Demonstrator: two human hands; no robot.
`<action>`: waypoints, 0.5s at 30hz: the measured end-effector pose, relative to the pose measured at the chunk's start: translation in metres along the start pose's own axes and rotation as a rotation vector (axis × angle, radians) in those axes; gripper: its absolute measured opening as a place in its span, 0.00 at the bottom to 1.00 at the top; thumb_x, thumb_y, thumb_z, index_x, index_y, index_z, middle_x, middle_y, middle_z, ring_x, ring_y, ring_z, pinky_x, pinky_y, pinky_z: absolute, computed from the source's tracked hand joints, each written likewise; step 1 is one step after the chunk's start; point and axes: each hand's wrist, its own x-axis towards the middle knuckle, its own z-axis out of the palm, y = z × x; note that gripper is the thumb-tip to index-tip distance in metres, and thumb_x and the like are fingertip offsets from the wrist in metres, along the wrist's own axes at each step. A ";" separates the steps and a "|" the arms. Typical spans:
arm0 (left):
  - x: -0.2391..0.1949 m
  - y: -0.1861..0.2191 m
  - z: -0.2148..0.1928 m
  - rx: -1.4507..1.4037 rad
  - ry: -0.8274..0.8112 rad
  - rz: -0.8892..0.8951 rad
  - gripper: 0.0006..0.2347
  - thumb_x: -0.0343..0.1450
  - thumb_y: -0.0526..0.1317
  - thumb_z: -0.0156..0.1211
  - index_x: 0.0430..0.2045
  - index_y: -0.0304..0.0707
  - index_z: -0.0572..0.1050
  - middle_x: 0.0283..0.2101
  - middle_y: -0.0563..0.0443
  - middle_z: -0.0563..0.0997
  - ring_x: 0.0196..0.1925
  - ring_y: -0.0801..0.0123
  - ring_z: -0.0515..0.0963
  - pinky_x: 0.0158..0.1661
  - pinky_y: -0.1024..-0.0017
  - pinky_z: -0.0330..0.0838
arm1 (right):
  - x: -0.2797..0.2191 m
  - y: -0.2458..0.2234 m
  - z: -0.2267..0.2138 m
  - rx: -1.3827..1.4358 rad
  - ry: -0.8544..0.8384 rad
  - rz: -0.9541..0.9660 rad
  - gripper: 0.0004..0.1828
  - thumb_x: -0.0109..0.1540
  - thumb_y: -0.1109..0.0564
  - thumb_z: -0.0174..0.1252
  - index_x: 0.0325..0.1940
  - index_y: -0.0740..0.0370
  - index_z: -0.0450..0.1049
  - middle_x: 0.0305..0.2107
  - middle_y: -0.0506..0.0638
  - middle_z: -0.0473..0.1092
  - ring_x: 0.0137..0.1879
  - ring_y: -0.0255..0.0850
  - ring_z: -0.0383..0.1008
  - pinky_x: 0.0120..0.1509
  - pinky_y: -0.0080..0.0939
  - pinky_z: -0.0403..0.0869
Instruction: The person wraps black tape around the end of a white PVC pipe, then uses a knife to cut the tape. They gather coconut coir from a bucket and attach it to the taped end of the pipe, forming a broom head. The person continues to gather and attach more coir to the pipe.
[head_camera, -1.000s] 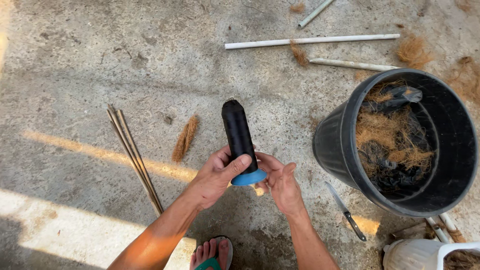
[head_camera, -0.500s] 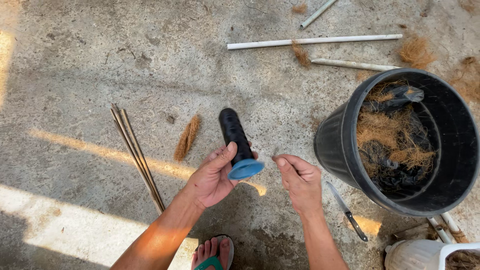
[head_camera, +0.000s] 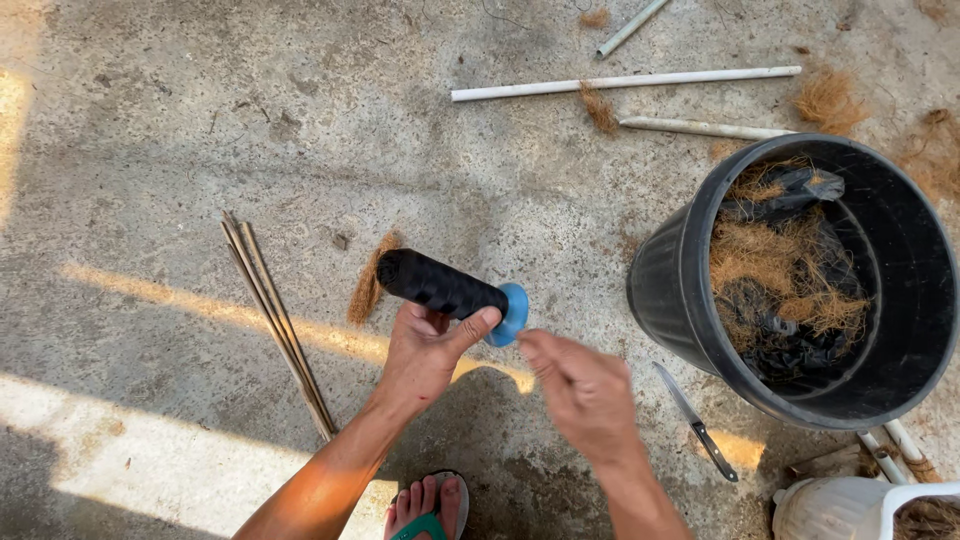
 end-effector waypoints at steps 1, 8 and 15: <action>-0.001 0.002 -0.001 0.003 -0.040 -0.014 0.07 0.68 0.34 0.70 0.36 0.37 0.79 0.41 0.53 0.84 0.47 0.72 0.81 0.48 0.69 0.76 | 0.003 0.002 -0.010 0.007 0.053 -0.104 0.09 0.64 0.56 0.61 0.44 0.59 0.85 0.33 0.52 0.84 0.23 0.33 0.77 0.22 0.32 0.73; -0.008 0.009 -0.001 0.034 -0.207 -0.018 0.09 0.69 0.36 0.71 0.39 0.36 0.77 0.41 0.52 0.82 0.47 0.71 0.81 0.49 0.68 0.76 | 0.000 0.009 -0.025 0.032 0.255 -0.195 0.08 0.63 0.58 0.66 0.45 0.61 0.82 0.35 0.51 0.82 0.38 0.32 0.82 0.37 0.28 0.78; -0.008 0.015 -0.002 -0.085 -0.154 -0.148 0.09 0.67 0.35 0.70 0.38 0.40 0.78 0.38 0.53 0.84 0.44 0.71 0.81 0.45 0.67 0.77 | -0.011 0.024 -0.017 0.065 0.345 -0.172 0.10 0.63 0.58 0.66 0.47 0.63 0.81 0.34 0.50 0.81 0.35 0.28 0.78 0.34 0.27 0.74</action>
